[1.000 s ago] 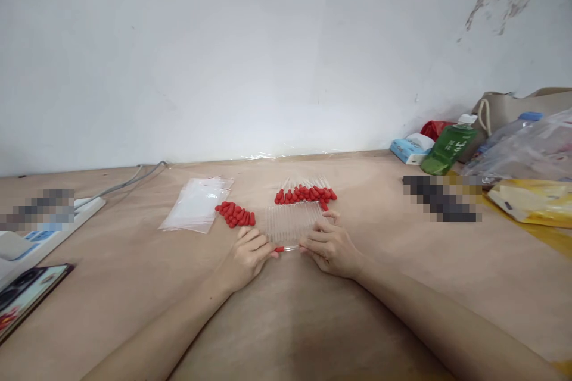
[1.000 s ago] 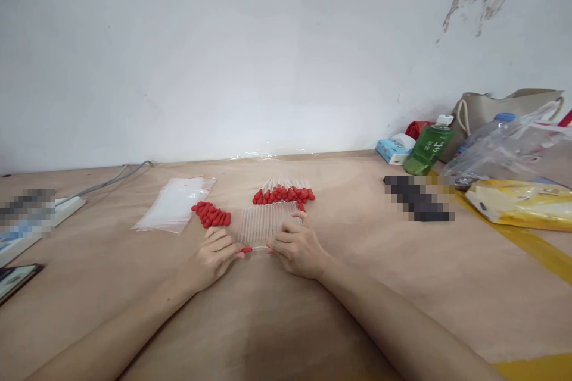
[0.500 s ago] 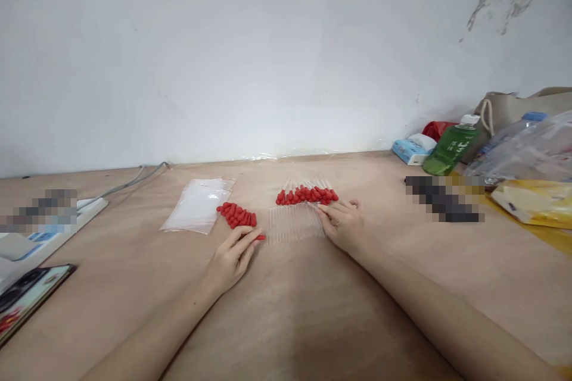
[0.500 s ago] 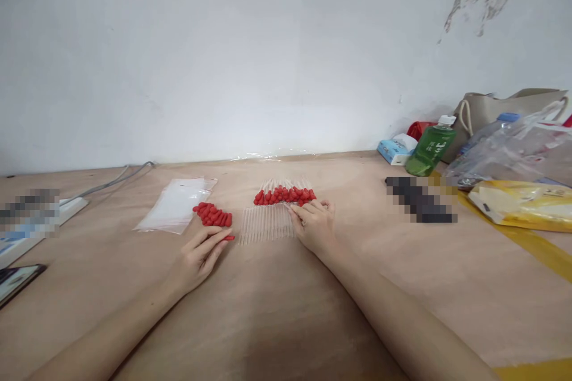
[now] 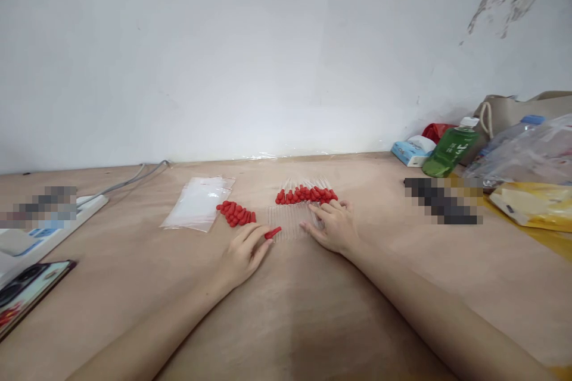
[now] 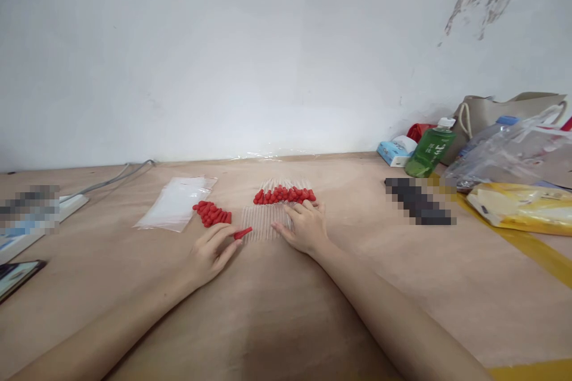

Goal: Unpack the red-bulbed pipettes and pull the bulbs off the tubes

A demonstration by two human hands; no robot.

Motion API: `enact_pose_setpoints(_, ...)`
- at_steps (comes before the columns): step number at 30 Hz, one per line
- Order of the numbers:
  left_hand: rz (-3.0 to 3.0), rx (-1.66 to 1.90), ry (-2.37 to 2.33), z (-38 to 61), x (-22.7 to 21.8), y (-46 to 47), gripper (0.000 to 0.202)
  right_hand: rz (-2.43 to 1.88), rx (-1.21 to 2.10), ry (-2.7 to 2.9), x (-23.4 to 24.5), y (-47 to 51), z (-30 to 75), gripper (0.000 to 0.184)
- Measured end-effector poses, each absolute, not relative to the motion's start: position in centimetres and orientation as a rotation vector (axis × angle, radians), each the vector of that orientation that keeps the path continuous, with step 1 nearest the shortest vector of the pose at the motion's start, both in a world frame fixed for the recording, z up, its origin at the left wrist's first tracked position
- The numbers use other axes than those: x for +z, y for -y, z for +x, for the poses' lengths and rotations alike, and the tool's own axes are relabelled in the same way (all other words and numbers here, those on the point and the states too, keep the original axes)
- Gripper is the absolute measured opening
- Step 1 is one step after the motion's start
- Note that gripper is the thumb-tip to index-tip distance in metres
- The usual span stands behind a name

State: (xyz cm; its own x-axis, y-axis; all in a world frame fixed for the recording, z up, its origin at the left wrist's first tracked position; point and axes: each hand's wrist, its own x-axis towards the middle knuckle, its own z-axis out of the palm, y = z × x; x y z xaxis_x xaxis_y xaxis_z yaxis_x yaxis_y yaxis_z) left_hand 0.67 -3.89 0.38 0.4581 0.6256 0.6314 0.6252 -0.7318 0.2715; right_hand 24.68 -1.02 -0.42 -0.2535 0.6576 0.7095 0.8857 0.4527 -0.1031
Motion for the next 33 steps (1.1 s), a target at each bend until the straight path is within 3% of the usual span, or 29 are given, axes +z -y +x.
enact_pose_setpoints(10, 2.212, 1.22, -1.031, 8.4, 1.5, 1.2, 0.01, -0.898, -0.128, 2.079, 0.4, 1.4, 26.8, 0.022)
enact_pose_setpoints(17, 2.236, 1.167, -1.161, 10.0, 2.5, -2.6, 0.015, -1.28, -0.156, 1.926, 0.4, 0.5, 28.7, 0.015)
enact_pose_setpoints(22, 2.272, 1.119, -1.412, 10.4, 2.9, -7.0, 0.015, -1.744, 0.156, 1.65, 0.6, 0.3, 29.3, 0.017)
enact_pose_setpoints(33, 2.073, 1.0, -1.452, 10.9, 2.6, -8.7, 0.011, -1.853, 0.108, 1.739, 0.6, 0.8, 28.4, 0.031)
